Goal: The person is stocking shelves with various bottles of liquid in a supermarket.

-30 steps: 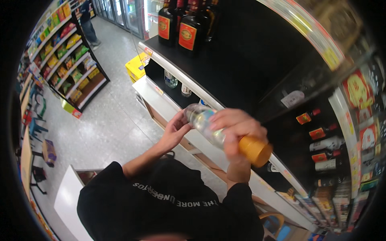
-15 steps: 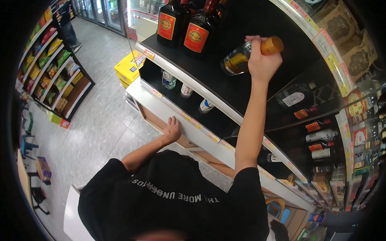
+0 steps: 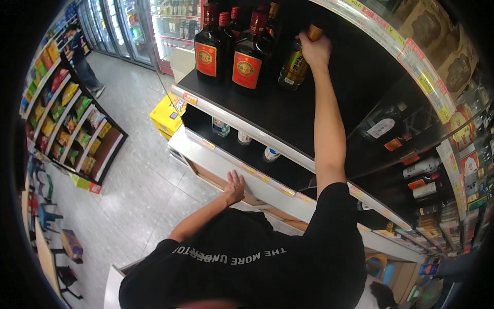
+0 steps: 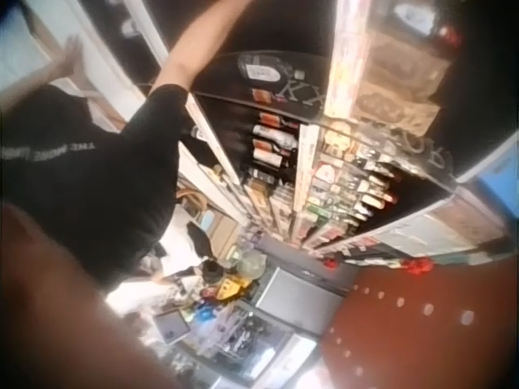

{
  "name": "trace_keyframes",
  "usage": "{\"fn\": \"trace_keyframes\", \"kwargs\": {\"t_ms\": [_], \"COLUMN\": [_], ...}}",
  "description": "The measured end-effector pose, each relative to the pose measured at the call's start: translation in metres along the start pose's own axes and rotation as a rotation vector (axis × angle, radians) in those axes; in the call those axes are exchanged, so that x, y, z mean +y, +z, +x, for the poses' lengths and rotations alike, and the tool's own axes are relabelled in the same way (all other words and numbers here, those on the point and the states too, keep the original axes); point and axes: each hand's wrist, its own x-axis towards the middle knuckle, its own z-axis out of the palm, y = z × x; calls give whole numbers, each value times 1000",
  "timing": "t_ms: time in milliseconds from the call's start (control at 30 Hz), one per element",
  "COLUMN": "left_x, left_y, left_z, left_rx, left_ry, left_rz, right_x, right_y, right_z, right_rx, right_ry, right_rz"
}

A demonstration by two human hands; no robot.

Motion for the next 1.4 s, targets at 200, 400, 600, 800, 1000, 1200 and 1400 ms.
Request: {"fn": "trace_keyframes", "kwargs": {"t_ms": [200, 400, 600, 800, 1000, 1200, 1400], "left_x": [-7, -11, -16, -12, -9, -9, -21], "left_y": [-1, -9, -7, -20, -19, -8, 5], "left_z": [-3, -7, -12, -23, -23, -16, -19], "left_rx": [9, -61, 50, -9, 30, 62, 243], "left_ry": [13, 59, 96, 39, 75, 219, 137], "left_rz": [-135, -34, -152, -190, -208, 453, -129], "right_x": [8, 29, 38, 17, 13, 7, -83], "right_y": [13, 25, 29, 29, 12, -5, -30], "right_z": [19, 36, 40, 26, 18, -13, -145], "right_rx": [-102, -168, -157, 95, 223, 590, 392], "right_ry": [27, 57, -30, -98, 35, -139, -278], "right_rz": [11, 15, 89, -104, 127, 445, 423]}}
